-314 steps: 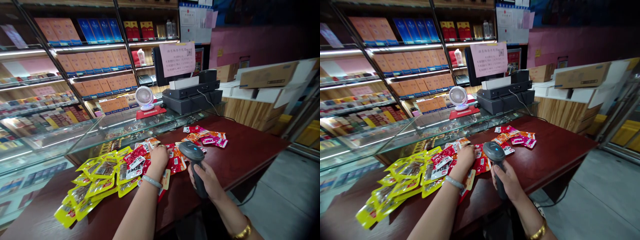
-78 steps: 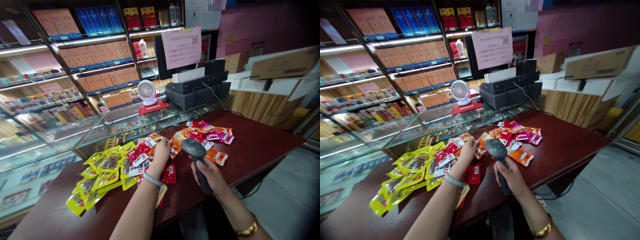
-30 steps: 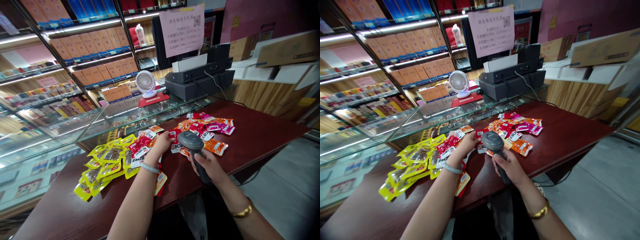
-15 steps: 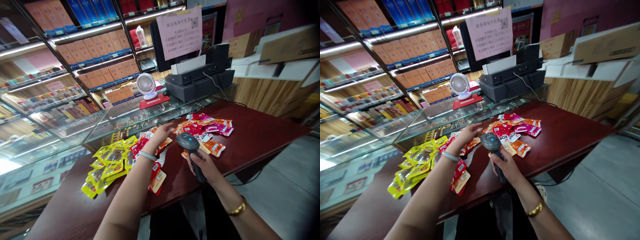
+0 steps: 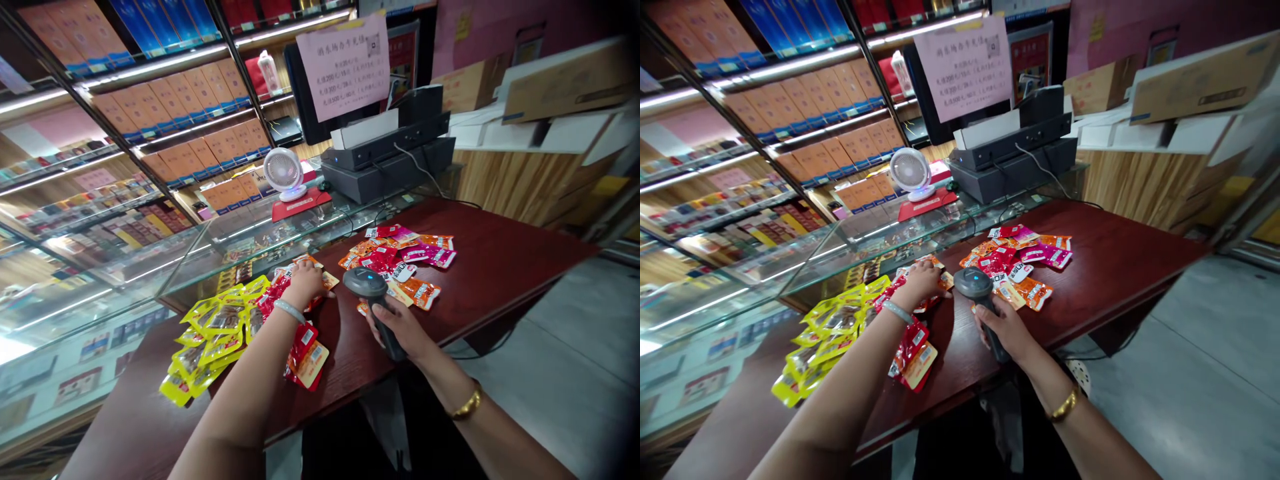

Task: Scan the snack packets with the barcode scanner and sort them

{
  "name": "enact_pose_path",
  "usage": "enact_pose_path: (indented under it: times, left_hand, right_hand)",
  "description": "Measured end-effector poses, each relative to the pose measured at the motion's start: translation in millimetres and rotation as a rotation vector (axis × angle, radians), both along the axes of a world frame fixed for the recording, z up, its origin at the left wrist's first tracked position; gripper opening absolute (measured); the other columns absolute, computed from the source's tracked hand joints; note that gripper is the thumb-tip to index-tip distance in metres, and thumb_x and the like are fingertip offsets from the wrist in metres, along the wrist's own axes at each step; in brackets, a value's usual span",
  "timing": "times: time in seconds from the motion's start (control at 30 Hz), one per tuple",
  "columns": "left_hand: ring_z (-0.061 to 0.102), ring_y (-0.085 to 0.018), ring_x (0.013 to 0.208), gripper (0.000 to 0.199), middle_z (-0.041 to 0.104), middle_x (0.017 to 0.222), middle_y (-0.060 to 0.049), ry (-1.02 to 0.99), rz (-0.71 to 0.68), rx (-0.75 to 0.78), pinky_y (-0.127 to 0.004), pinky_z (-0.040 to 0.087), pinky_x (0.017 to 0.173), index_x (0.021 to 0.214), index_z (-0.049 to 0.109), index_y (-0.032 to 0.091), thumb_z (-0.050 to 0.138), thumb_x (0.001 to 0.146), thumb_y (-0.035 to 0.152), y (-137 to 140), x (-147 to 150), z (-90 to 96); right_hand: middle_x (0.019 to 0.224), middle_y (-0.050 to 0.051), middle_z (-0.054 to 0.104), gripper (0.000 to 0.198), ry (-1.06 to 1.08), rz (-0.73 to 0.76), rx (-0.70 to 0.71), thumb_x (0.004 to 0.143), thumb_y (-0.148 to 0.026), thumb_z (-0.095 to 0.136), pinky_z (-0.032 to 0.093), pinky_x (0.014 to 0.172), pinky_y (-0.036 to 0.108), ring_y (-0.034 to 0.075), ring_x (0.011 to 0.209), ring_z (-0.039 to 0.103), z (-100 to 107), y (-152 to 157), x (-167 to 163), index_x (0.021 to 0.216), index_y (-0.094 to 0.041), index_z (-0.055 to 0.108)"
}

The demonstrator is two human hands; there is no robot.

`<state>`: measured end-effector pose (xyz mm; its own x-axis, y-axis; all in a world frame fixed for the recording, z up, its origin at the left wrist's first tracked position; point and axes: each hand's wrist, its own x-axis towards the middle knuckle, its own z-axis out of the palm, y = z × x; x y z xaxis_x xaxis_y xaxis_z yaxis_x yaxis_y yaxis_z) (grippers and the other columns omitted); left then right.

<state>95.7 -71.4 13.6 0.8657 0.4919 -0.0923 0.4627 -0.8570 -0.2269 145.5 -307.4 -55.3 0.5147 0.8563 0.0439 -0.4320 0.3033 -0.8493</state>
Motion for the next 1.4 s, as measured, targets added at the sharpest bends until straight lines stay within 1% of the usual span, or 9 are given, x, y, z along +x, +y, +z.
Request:
enact_pose_path:
  times: [0.17,0.33,0.53,0.67,0.83,1.07,1.23,1.33,1.4]
  left_hand:
    - [0.058,-0.036,0.114,0.050,0.068,0.113,-0.020,0.167,-0.073,-0.038,-0.044,0.042,0.099,0.103,0.073,0.016,0.083,0.065,0.046,10.0,14.7,11.8]
    - [0.057,-0.040,0.116,0.054,0.067,0.117,-0.021,0.252,-0.174,-0.037,-0.049,0.040,0.100,0.100,0.075,0.018,0.087,0.057,0.047,7.5,20.1,15.6]
    - [0.063,-0.030,0.102,0.047,0.071,0.103,-0.009,0.028,-0.292,-0.149,-0.036,0.044,0.088,0.099,0.070,0.022,0.080,0.064,0.052,12.3,15.0,0.4]
    - [0.065,-0.021,0.084,0.039,0.071,0.095,-0.003,-0.157,-0.210,-0.292,-0.027,0.043,0.070,0.105,0.062,0.024,0.073,0.073,0.042,13.5,10.7,-0.4]
    - [0.063,-0.020,0.079,0.041,0.069,0.090,-0.002,-0.321,-0.101,-0.319,-0.026,0.040,0.063,0.105,0.058,0.023,0.074,0.072,0.041,8.5,7.1,5.7]
    - [0.061,-0.018,0.074,0.035,0.066,0.084,-0.001,-0.372,-0.123,-0.390,-0.026,0.042,0.065,0.094,0.059,0.021,0.077,0.069,0.037,12.8,4.7,-1.4]
    - [0.064,-0.017,0.079,0.038,0.070,0.087,-0.001,-0.567,-0.030,-0.641,-0.026,0.049,0.072,0.096,0.060,0.019,0.081,0.067,0.031,2.8,27.0,-17.5]
    - [0.068,-0.017,0.085,0.037,0.072,0.096,-0.006,-0.673,-0.042,-0.811,-0.026,0.051,0.076,0.101,0.061,0.016,0.080,0.072,0.028,-6.2,49.8,-27.5]
    - [0.069,-0.017,0.092,0.036,0.073,0.104,-0.009,-0.671,-0.068,-0.830,-0.026,0.052,0.079,0.106,0.062,0.016,0.077,0.076,0.027,-3.4,58.5,-28.2]
  right_hand:
    - [0.062,-0.006,0.058,0.042,0.029,0.008,-0.009,0.079,-0.050,0.074,0.039,0.035,0.017,0.007,0.040,0.048,-0.5,0.8,1.1,0.103,-0.019,0.059]
    - [0.062,-0.007,0.058,0.036,0.021,0.012,0.010,0.082,-0.049,0.072,0.040,0.035,0.017,0.007,0.040,0.049,0.0,-0.5,0.5,0.100,-0.020,0.058]
    - [0.062,-0.007,0.056,0.040,0.018,0.041,0.013,0.082,-0.049,0.072,0.039,0.034,0.016,0.007,0.040,0.048,1.8,-1.9,1.8,0.103,-0.018,0.057]
    - [0.061,-0.007,0.055,0.039,0.019,0.052,0.017,0.083,-0.049,0.071,0.040,0.035,0.016,0.006,0.040,0.047,3.6,-2.8,1.3,0.103,-0.019,0.058]
    - [0.061,-0.006,0.056,0.038,-0.019,-0.001,0.022,0.083,-0.050,0.071,0.039,0.035,0.018,0.007,0.041,0.047,2.6,-2.5,-1.5,0.101,-0.019,0.059]
    - [0.064,-0.006,0.057,0.038,-0.030,-0.032,0.014,0.084,-0.049,0.070,0.040,0.038,0.018,0.008,0.044,0.049,-0.6,-2.4,-1.6,0.105,-0.019,0.059]
    - [0.061,-0.006,0.055,0.034,-0.059,-0.047,0.013,0.084,-0.049,0.071,0.041,0.038,0.018,0.007,0.043,0.049,1.0,-4.2,-3.0,0.088,-0.019,0.056]
    - [0.061,-0.005,0.056,0.038,-0.026,-0.060,-0.029,0.080,-0.051,0.074,0.041,0.038,0.017,0.007,0.043,0.050,1.1,-5.2,-4.1,0.082,-0.020,0.053]
    - [0.062,-0.005,0.057,0.039,-0.007,-0.055,-0.053,0.079,-0.052,0.075,0.041,0.038,0.017,0.006,0.043,0.050,0.4,-4.9,-3.9,0.080,-0.020,0.052]
